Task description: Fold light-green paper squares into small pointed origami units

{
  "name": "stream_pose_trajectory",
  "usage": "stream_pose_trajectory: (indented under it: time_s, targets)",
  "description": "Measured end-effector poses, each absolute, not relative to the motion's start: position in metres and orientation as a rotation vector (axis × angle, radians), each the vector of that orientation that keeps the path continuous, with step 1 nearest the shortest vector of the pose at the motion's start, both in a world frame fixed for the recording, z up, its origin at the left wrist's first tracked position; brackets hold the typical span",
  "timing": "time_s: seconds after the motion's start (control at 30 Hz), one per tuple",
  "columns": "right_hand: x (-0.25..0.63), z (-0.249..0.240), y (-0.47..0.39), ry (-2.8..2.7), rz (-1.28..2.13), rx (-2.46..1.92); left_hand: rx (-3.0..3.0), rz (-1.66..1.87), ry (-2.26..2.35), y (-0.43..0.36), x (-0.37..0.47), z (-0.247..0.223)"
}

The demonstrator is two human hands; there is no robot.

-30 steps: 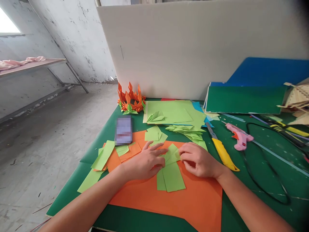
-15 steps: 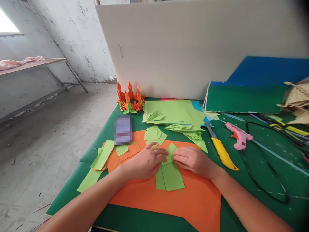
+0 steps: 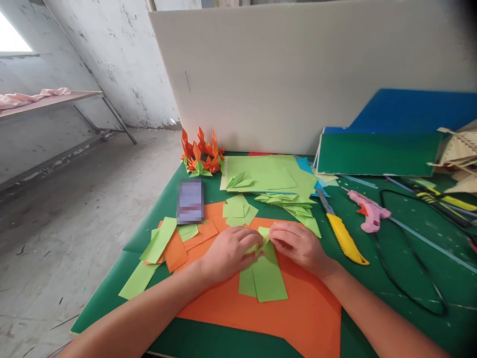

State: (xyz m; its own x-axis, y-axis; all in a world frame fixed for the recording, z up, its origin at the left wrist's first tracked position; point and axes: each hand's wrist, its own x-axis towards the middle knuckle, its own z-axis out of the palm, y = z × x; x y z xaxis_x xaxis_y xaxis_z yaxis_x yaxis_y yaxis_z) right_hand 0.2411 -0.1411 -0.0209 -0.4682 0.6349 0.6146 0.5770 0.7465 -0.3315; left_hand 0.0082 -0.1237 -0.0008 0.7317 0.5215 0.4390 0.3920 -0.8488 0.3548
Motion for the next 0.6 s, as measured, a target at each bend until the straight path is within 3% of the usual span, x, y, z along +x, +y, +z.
stream_pose_trajectory:
  time_s: [0.2,0.47,0.6]
  targets:
    - [0.237,-0.015,-0.143,-2.088,0.479,-0.894,2.915,0.945,0.607,-0.133,0.006,0.003]
    - [0.232,-0.029,-0.138,-1.78,0.942,-1.08,3.084,0.605,0.647,-0.148,0.019,-0.012]
    - [0.226,-0.034,-0.14,-1.706,0.975,-1.169,2.987,0.549,0.65,-0.149,0.023,-0.018]
